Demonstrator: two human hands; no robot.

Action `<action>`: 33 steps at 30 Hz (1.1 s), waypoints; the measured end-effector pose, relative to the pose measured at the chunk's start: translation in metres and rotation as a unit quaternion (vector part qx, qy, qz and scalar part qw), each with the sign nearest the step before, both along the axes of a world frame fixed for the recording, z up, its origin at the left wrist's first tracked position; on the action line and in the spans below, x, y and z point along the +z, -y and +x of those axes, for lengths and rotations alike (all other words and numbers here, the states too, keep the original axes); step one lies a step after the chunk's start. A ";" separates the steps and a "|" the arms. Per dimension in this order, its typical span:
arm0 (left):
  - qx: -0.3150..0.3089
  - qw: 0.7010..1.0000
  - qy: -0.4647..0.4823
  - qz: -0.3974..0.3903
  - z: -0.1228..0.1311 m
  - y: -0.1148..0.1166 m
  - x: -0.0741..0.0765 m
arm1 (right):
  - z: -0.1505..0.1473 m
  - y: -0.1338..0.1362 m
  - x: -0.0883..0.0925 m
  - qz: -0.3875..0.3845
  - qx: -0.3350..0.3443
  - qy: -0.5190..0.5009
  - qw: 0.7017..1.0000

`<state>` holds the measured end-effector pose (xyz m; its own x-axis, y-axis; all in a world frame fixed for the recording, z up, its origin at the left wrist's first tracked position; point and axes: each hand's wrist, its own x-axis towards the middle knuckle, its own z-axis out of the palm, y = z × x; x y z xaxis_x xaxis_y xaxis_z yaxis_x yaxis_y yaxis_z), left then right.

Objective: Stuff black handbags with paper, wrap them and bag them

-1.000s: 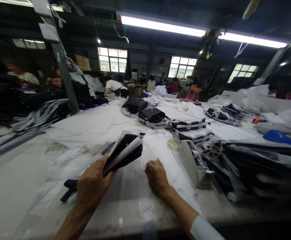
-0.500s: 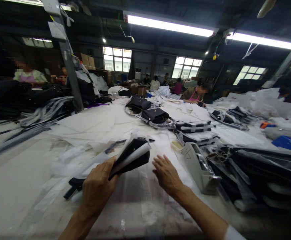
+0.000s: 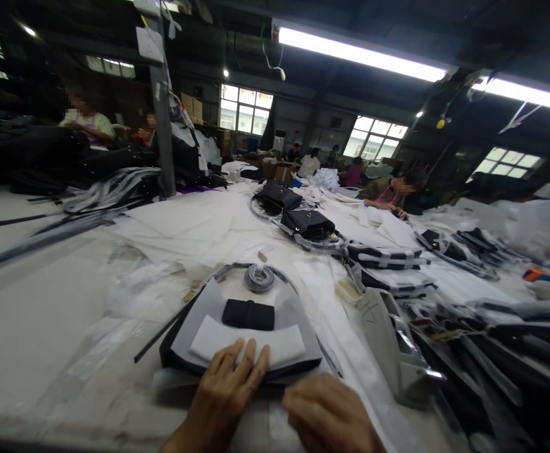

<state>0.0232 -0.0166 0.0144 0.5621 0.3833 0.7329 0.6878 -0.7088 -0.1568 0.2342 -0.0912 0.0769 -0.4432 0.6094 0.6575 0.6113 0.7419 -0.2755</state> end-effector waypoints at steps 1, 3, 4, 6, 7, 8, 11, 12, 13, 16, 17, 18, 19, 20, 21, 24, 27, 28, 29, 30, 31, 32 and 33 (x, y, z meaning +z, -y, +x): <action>0.001 1.000 0.000 0.007 0.003 -0.001 0.000 | 0.002 -0.015 0.012 -0.027 -0.030 -0.024 0.999; 0.003 1.000 -0.001 0.022 0.010 -0.002 -0.001 | 0.007 -0.055 0.033 -0.107 -0.094 -0.075 0.987; 0.006 1.000 -0.001 0.025 0.014 -0.003 -0.002 | 0.008 -0.078 0.039 -0.151 -0.116 -0.088 0.978; 0.013 1.000 0.012 0.024 0.020 -0.003 -0.007 | 0.011 -0.125 0.041 -0.279 -0.164 -0.085 0.942; 0.015 0.999 0.022 0.021 0.022 -0.003 -0.010 | 0.013 -0.147 0.038 -0.348 -0.198 -0.084 0.912; 0.013 0.999 0.030 0.020 0.023 -0.002 -0.013 | 0.014 -0.166 0.031 -0.392 -0.219 -0.076 0.890; 0.009 0.999 0.039 0.018 0.020 0.001 -0.018 | 0.019 -0.204 0.007 -0.482 -0.277 -0.055 0.829; 0.011 0.999 0.033 0.011 0.019 0.002 -0.018 | 0.021 -0.212 0.000 -0.506 -0.296 -0.048 0.809; 0.013 1.000 0.024 0.003 0.017 0.003 -0.018 | 0.022 -0.218 -0.006 -0.527 -0.314 -0.043 0.789; 0.018 1.000 0.010 -0.016 0.015 0.006 -0.015 | 0.021 -0.232 -0.014 -0.569 -0.355 -0.023 0.742; 0.020 1.000 0.010 -0.018 0.015 0.007 -0.014 | 0.020 -0.236 -0.016 -0.575 -0.366 -0.015 0.731; 0.022 1.000 0.012 -0.019 0.016 0.007 -0.014 | 0.018 -0.240 -0.016 -0.578 -0.374 -0.008 0.725; 0.023 0.999 0.016 -0.018 0.017 0.007 -0.014 | 0.017 -0.243 -0.018 -0.578 -0.381 -0.001 0.722; 0.022 0.999 0.020 -0.016 0.018 0.006 -0.015 | 0.016 -0.246 -0.019 -0.575 -0.387 0.006 0.721; 0.020 0.999 0.024 -0.014 0.018 0.005 -0.016 | 0.016 -0.247 -0.020 -0.571 -0.391 0.012 0.721; 0.007 0.999 0.042 0.005 0.015 0.000 -0.016 | 0.017 -0.248 -0.025 -0.565 -0.395 0.021 0.724; -0.001 0.999 0.030 0.016 0.004 -0.004 -0.011 | 0.019 -0.243 -0.029 -0.563 -0.384 0.010 0.732; -0.004 1.000 0.016 0.015 0.000 -0.004 -0.008 | 0.020 -0.240 -0.029 -0.562 -0.379 0.003 0.735; -0.006 1.000 0.001 0.011 -0.005 -0.004 -0.004 | 0.020 -0.238 -0.029 -0.561 -0.374 -0.004 0.738; -0.007 1.000 -0.010 0.007 -0.010 -0.004 -0.001 | 0.021 -0.235 -0.029 -0.561 -0.369 -0.011 0.741; -0.009 1.000 -0.020 0.004 -0.014 -0.004 0.003 | 0.022 -0.233 -0.028 -0.560 -0.363 -0.017 0.745; -0.009 1.000 -0.023 0.002 -0.018 -0.004 0.006 | 0.023 -0.231 -0.028 -0.559 -0.357 -0.024 0.748; -0.008 1.000 -0.025 -0.001 -0.021 -0.003 0.009 | 0.024 -0.229 -0.027 -0.559 -0.352 -0.030 0.750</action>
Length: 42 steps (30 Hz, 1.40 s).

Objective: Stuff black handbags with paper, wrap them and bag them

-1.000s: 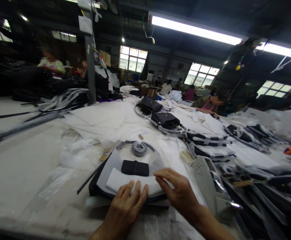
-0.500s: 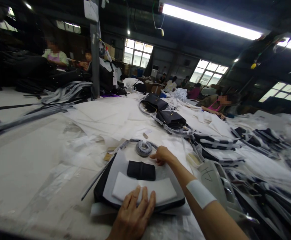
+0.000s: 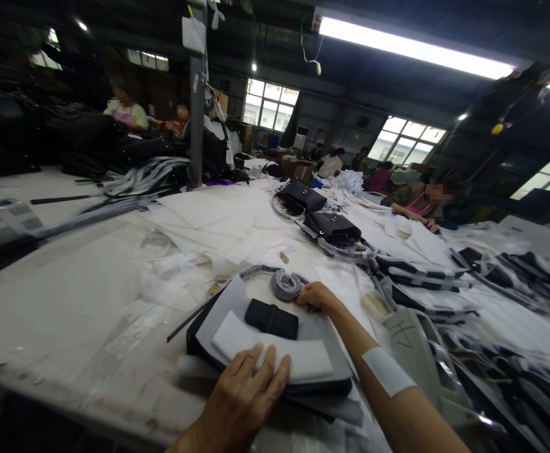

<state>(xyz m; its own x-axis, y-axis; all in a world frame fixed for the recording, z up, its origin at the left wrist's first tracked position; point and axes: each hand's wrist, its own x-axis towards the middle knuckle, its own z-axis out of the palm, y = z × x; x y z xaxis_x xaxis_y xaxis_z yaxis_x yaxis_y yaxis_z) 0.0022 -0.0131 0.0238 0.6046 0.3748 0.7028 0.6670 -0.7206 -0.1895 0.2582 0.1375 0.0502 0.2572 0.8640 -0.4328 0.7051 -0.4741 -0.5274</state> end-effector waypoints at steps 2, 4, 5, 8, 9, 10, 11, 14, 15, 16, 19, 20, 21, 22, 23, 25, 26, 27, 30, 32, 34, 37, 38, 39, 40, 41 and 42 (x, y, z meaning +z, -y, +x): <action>0.004 1.000 -0.002 -0.004 -0.006 0.001 0.004 | 0.003 0.003 0.002 0.009 0.001 -0.013 1.000; 0.011 1.000 -0.001 -0.006 -0.009 0.002 0.005 | 0.005 0.006 0.003 0.024 0.002 -0.023 0.999; 0.015 1.000 -0.004 -0.007 -0.009 0.004 0.004 | 0.006 0.008 0.004 0.035 0.004 -0.027 0.999; 0.027 1.000 -0.011 0.008 -0.006 0.009 -0.003 | 0.005 0.014 0.006 0.081 0.009 -0.042 0.996; 0.031 0.999 -0.016 0.014 -0.004 0.010 -0.005 | 0.004 0.016 0.006 0.099 0.012 -0.048 0.994; 0.033 0.999 -0.021 0.020 -0.002 0.011 -0.008 | 0.004 0.019 0.007 0.117 0.015 -0.053 0.992; 0.035 0.999 -0.028 0.023 0.000 0.012 -0.010 | 0.003 0.021 0.009 0.135 0.019 -0.057 0.989; 0.035 0.998 -0.042 0.025 0.002 0.012 -0.012 | 0.002 0.027 0.017 0.192 0.036 -0.043 0.980; 0.034 0.998 -0.042 0.027 0.001 0.012 -0.012 | 0.002 0.029 0.021 0.214 0.039 -0.027 0.976; 0.032 0.998 -0.040 0.029 0.001 0.012 -0.012 | 0.002 0.032 0.026 0.238 0.042 -0.007 0.970; 0.023 0.998 -0.042 0.030 -0.003 0.012 -0.010 | -0.003 0.042 0.038 0.300 0.079 0.056 0.949; 0.022 0.999 -0.039 0.029 -0.004 0.012 -0.010 | -0.007 0.046 0.041 0.305 0.109 0.068 0.944; 0.020 0.999 -0.036 0.028 -0.004 0.012 -0.009 | -0.011 0.051 0.043 0.299 0.149 0.075 0.940; 0.019 0.999 -0.035 0.026 -0.004 0.012 -0.010 | -0.016 0.056 0.043 0.283 0.191 0.079 0.936; 0.018 0.999 -0.034 0.025 -0.004 0.012 -0.010 | -0.021 0.061 0.042 0.263 0.231 0.085 0.933; 0.021 0.999 -0.021 0.020 -0.001 0.013 -0.013 | -0.030 0.070 0.037 0.226 0.281 0.105 0.927; 0.023 1.000 -0.006 0.017 0.001 0.013 -0.015 | -0.033 0.073 0.033 0.213 0.287 0.122 0.926; 0.025 0.999 0.013 0.014 0.003 0.013 -0.018 | -0.035 0.076 0.029 0.205 0.283 0.139 0.926; 0.027 0.997 0.069 0.005 0.008 0.013 -0.026 | -0.034 0.078 0.018 0.189 0.244 0.178 0.934; 0.026 0.996 0.081 0.000 0.010 0.013 -0.030 | -0.031 0.076 0.012 0.178 0.213 0.188 0.942; 0.026 0.996 0.080 0.002 0.010 0.013 -0.031 | -0.027 0.073 0.006 0.173 0.180 0.192 0.949; 0.030 0.997 0.072 0.003 0.009 0.012 -0.031 | -0.024 0.069 -0.002 0.188 0.116 0.194 0.956; 0.032 0.997 0.072 0.003 0.010 0.012 -0.030 | -0.023 0.067 -0.005 0.194 0.091 0.193 0.958; 0.034 0.997 0.073 0.002 0.010 0.012 -0.030 | -0.022 0.066 -0.009 0.198 0.066 0.189 0.959; 0.035 0.997 0.075 0.002 0.011 0.012 -0.030 | -0.020 0.064 -0.012 0.201 0.044 0.184 0.961; 0.035 0.996 0.078 0.004 0.011 0.012 -0.029 | -0.019 0.061 -0.014 0.203 0.025 0.175 0.963; 0.036 0.996 0.080 0.005 0.012 0.012 -0.029 | -0.017 0.059 -0.017 0.204 0.009 0.165 0.965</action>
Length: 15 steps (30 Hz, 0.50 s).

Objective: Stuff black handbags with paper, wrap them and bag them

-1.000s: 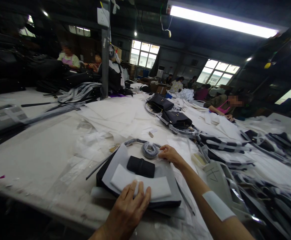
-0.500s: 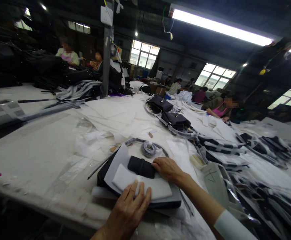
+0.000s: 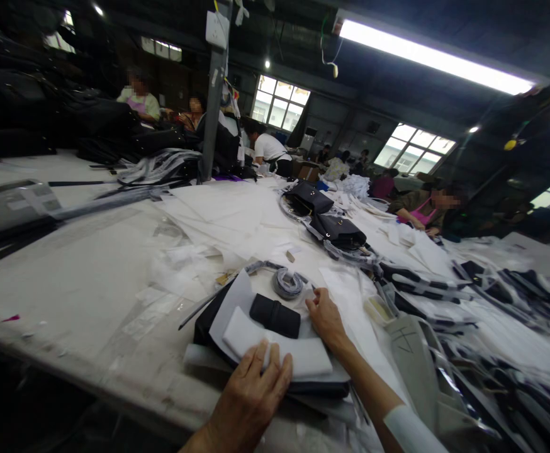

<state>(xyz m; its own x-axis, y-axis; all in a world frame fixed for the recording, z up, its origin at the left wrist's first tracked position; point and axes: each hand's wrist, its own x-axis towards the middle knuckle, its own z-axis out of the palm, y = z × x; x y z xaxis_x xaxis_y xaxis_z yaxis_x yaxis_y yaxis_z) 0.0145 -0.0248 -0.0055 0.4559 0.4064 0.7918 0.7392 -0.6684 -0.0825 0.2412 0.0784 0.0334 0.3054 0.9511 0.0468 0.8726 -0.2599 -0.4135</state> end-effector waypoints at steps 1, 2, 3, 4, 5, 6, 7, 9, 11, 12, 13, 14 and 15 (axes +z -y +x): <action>0.001 1.000 0.000 0.000 0.001 0.000 0.000 | 0.002 -0.002 -0.002 0.003 -0.008 -0.015 1.000; 0.001 1.000 -0.001 0.000 0.001 0.000 0.000 | 0.004 -0.005 -0.004 0.005 -0.013 -0.030 0.999; 0.001 1.000 0.000 0.000 0.002 0.000 -0.001 | 0.006 -0.007 -0.005 0.009 -0.014 -0.046 0.999; 0.000 1.000 0.006 0.002 0.002 0.000 -0.002 | 0.008 -0.008 -0.006 0.013 -0.012 -0.062 0.998; -0.001 1.000 0.011 0.004 0.003 0.000 -0.003 | 0.010 -0.009 -0.007 0.018 -0.009 -0.078 0.997; -0.002 1.000 0.017 0.004 0.003 0.000 -0.004 | 0.012 -0.010 -0.008 0.025 -0.003 -0.094 0.995; -0.004 1.000 0.021 0.004 0.003 0.000 -0.005 | 0.013 -0.010 -0.009 0.033 0.004 -0.111 0.993; -0.006 1.000 0.022 0.002 0.003 -0.001 -0.007 | 0.014 -0.008 -0.011 0.051 0.021 -0.145 0.988; -0.005 1.000 0.014 0.001 0.003 -0.001 -0.008 | 0.014 -0.006 -0.012 0.071 0.038 -0.179 0.981; -0.004 1.000 0.002 0.000 0.003 -0.001 -0.008 | 0.014 -0.005 -0.011 0.082 0.046 -0.194 0.976; -0.001 1.000 -0.010 0.000 0.003 -0.001 -0.009 | 0.013 -0.003 -0.011 0.095 0.053 -0.208 0.972; 0.001 1.000 -0.021 0.000 0.002 -0.001 -0.009 | 0.013 -0.001 -0.010 0.107 0.059 -0.218 0.968; 0.002 1.000 -0.028 -0.001 0.002 -0.001 -0.010 | 0.013 0.001 -0.009 0.120 0.064 -0.226 0.965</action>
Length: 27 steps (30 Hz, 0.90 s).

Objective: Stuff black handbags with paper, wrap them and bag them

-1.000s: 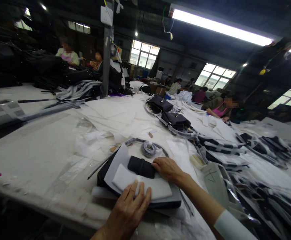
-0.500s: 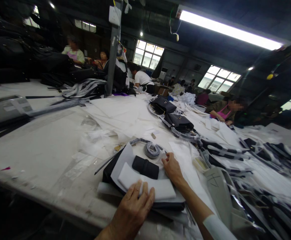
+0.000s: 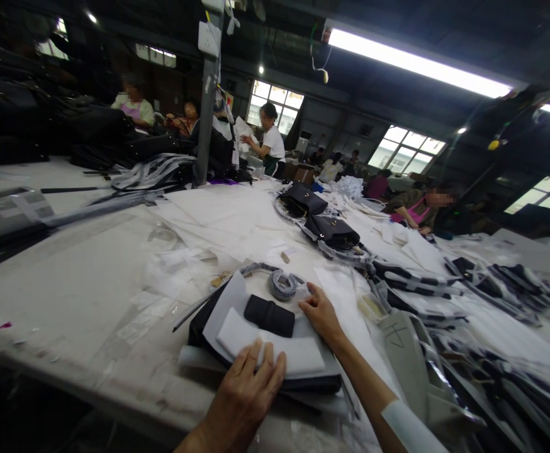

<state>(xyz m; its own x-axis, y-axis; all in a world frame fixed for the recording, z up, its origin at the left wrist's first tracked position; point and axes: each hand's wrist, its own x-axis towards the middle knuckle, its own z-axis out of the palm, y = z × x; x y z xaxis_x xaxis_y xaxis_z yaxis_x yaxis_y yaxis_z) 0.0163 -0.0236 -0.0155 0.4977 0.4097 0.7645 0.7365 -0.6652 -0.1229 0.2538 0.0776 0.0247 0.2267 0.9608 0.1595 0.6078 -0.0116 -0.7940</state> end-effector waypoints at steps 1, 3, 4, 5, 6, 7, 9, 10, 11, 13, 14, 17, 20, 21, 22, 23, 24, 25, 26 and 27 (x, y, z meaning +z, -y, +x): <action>0.001 1.000 -0.004 -0.002 0.000 0.000 -0.001 | 0.000 0.002 0.001 0.012 0.001 -0.006 1.000; 0.000 1.000 0.000 -0.007 0.000 0.000 -0.003 | 0.000 0.007 0.003 0.043 0.001 -0.012 0.999; -0.001 1.000 0.002 -0.010 0.000 0.000 -0.005 | 0.001 0.009 0.004 0.062 0.005 -0.016 0.998; -0.001 1.000 0.003 -0.014 0.001 0.000 -0.006 | 0.001 0.011 0.004 0.084 0.011 -0.021 0.996; 0.000 1.000 0.008 -0.016 0.001 0.001 -0.007 | 0.001 0.013 0.003 0.106 0.019 -0.027 0.994; 0.003 1.000 0.015 -0.018 0.002 0.001 -0.007 | 0.002 0.015 0.003 0.126 0.028 -0.032 0.991; 0.011 0.999 0.030 -0.018 0.004 0.002 -0.007 | 0.002 0.020 0.003 0.147 0.044 -0.034 0.987; 0.014 0.999 0.034 -0.016 0.004 0.002 -0.007 | 0.002 0.023 0.003 0.151 0.052 -0.029 0.987; 0.017 0.999 0.036 -0.015 0.004 0.003 -0.005 | 0.002 0.027 0.005 0.151 0.062 -0.020 0.986; 0.020 0.999 0.023 -0.014 0.003 0.004 -0.001 | 0.001 0.036 0.011 0.145 0.088 -0.001 0.985; 0.021 1.000 0.010 -0.013 0.002 0.004 0.002 | 0.001 0.040 0.015 0.141 0.100 0.011 0.985; 0.023 0.999 -0.041 -0.013 -0.003 0.005 0.012 | -0.004 0.056 0.034 0.114 0.130 0.052 0.984; 0.024 0.996 -0.081 -0.008 -0.007 0.004 0.018 | -0.013 0.074 0.052 0.067 0.147 0.082 0.984; 0.024 0.996 -0.090 -0.006 -0.008 0.004 0.019 | -0.016 0.081 0.056 0.052 0.150 0.090 0.983; 0.025 0.995 -0.096 -0.006 -0.008 0.004 0.020 | -0.019 0.088 0.058 0.041 0.153 0.103 0.982; 0.024 0.995 -0.100 -0.006 -0.009 0.004 0.020 | -0.021 0.096 0.058 0.035 0.154 0.123 0.980; 0.024 0.994 -0.103 -0.008 -0.009 0.004 0.019 | -0.024 0.104 0.055 0.038 0.153 0.151 0.976; 0.023 0.994 -0.107 -0.012 -0.010 0.004 0.019 | -0.027 0.112 0.052 0.048 0.149 0.183 0.971; 0.021 0.993 -0.112 -0.017 -0.010 0.005 0.019 | -0.030 0.119 0.046 0.068 0.143 0.217 0.963; 0.017 0.992 -0.119 -0.024 -0.011 0.005 0.019 | -0.034 0.126 0.041 0.096 0.135 0.249 0.954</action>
